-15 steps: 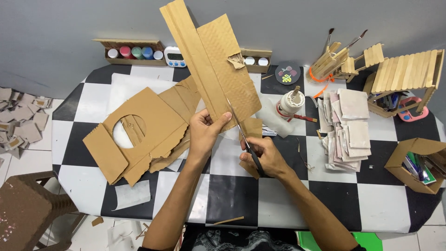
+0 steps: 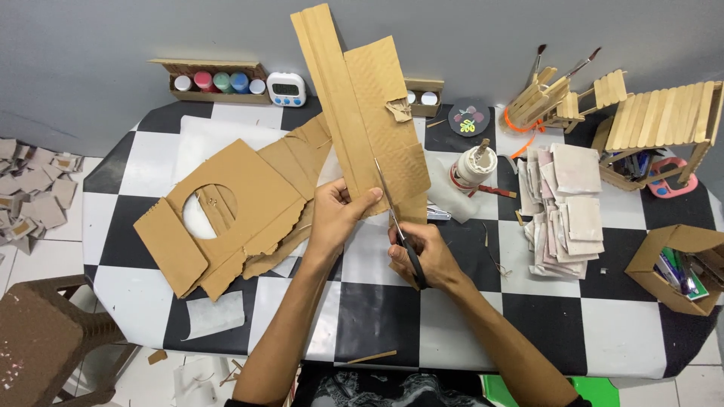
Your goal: Cutting cardboard and paper strips using scissors for a craft project.
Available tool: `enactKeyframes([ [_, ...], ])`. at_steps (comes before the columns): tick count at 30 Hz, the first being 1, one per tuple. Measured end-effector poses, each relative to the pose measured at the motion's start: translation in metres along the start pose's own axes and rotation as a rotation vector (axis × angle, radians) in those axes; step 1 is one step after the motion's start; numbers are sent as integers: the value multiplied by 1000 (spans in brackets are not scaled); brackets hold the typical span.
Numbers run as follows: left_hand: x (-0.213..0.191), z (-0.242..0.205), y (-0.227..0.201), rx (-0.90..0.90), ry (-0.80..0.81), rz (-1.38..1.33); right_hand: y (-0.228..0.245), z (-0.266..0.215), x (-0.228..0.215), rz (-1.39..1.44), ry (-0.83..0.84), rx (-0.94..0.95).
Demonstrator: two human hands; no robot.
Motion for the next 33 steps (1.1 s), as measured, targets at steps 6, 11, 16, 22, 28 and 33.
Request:
enactKeyframes([
  [6, -11, 6, 16, -15, 11, 22, 25, -4, 12, 113, -8, 38],
  [11, -15, 10, 23, -14, 19, 14, 3, -1, 14, 145, -16, 56],
  [16, -13, 6, -2, 5, 80, 71, 1, 0, 14, 179, -23, 69],
  [22, -30, 19, 31, 69, -11, 165, 14, 1, 15, 178, -26, 50],
  [28, -24, 19, 34, 99, 25, 159, 14, 1, 15, 195, -5, 58],
  [33, -26, 22, 43, 120, 37, 127, 12, 2, 20, 200, -34, 69],
])
Point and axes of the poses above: each hand's wrist, its own z-axis towards the middle knuckle, its own x-axis out of the palm, y = z × x, the point moved 1 cm from there along z, towards the middle knuckle, and after that the axes turned 15 degrees about y, right-handed, at the moved point
